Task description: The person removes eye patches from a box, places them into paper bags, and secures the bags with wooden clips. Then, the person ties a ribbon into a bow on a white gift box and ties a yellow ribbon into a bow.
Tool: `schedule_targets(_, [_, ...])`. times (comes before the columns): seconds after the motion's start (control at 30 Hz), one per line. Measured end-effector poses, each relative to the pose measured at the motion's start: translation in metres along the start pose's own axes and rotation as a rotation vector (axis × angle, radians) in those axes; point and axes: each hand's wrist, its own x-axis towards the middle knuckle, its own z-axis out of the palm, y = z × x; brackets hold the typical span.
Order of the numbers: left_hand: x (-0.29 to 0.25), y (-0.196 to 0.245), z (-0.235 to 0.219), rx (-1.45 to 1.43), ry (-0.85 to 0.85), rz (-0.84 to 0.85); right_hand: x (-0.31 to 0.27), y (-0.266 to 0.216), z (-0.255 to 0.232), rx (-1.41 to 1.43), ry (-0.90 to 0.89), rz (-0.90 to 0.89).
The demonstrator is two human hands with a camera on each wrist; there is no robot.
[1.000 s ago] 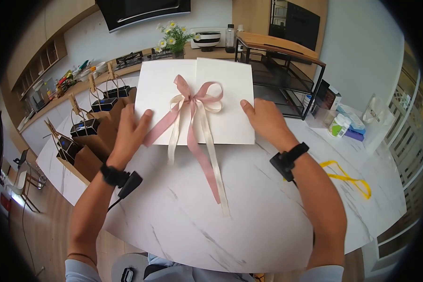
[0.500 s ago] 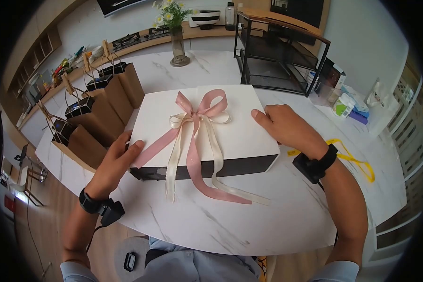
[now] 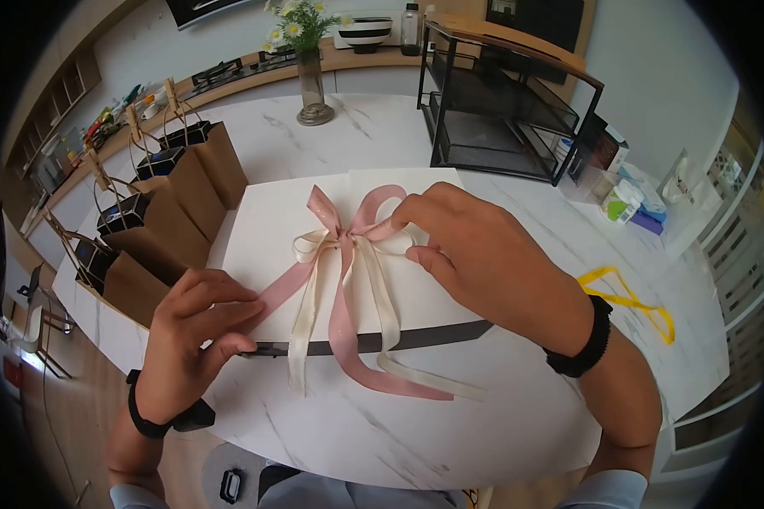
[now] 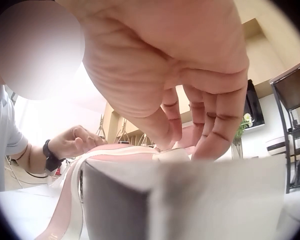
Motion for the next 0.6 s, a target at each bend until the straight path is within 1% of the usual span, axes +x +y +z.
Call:
schedule_targets(0.03, [0.002,-0.003,-0.002,-0.035,-0.013,0.027,0.003,0.001,0.000,-0.043,-0.010,-0.045])
schedule_targets(0.07, [0.004,-0.002,0.000,-0.035,-0.007,0.027,0.006,0.003,-0.001,-0.048,-0.010,-0.048])
schedule_targets(0.13, [0.009,0.002,0.007,0.032,0.037,0.019,0.008,0.005,-0.004,-0.056,-0.133,-0.014])
schedule_targets(0.17, [0.010,0.002,0.008,0.026,0.038,0.020,0.008,0.005,-0.003,-0.059,-0.135,-0.010])
schedule_targets(0.23, [0.011,0.003,0.006,0.193,0.008,0.003,0.007,0.003,0.001,-0.068,-0.101,-0.041])
schedule_targets(0.27, [0.011,0.004,0.006,0.191,0.009,-0.001,0.007,0.003,0.002,-0.069,-0.105,-0.042])
schedule_targets(0.33, [0.013,0.005,0.005,0.300,-0.019,0.108,0.006,0.005,0.001,-0.100,-0.108,-0.055])
schedule_targets(0.37, [0.013,0.006,0.005,0.300,-0.016,0.113,0.005,0.008,0.000,-0.104,-0.104,-0.054])
schedule_targets(0.43, [0.009,0.010,0.005,0.341,-0.040,0.152,0.003,0.011,0.001,-0.136,-0.065,-0.165])
schedule_targets(0.47, [0.007,0.010,0.005,0.340,-0.045,0.154,0.003,0.012,0.001,-0.132,-0.064,-0.161])
schedule_targets(0.53, [0.002,0.010,0.006,0.391,-0.035,0.152,0.005,0.013,0.001,-0.089,-0.099,-0.097])
schedule_targets(0.6, [0.000,0.011,0.008,0.401,-0.018,0.144,0.006,0.015,0.002,-0.087,-0.106,-0.106])
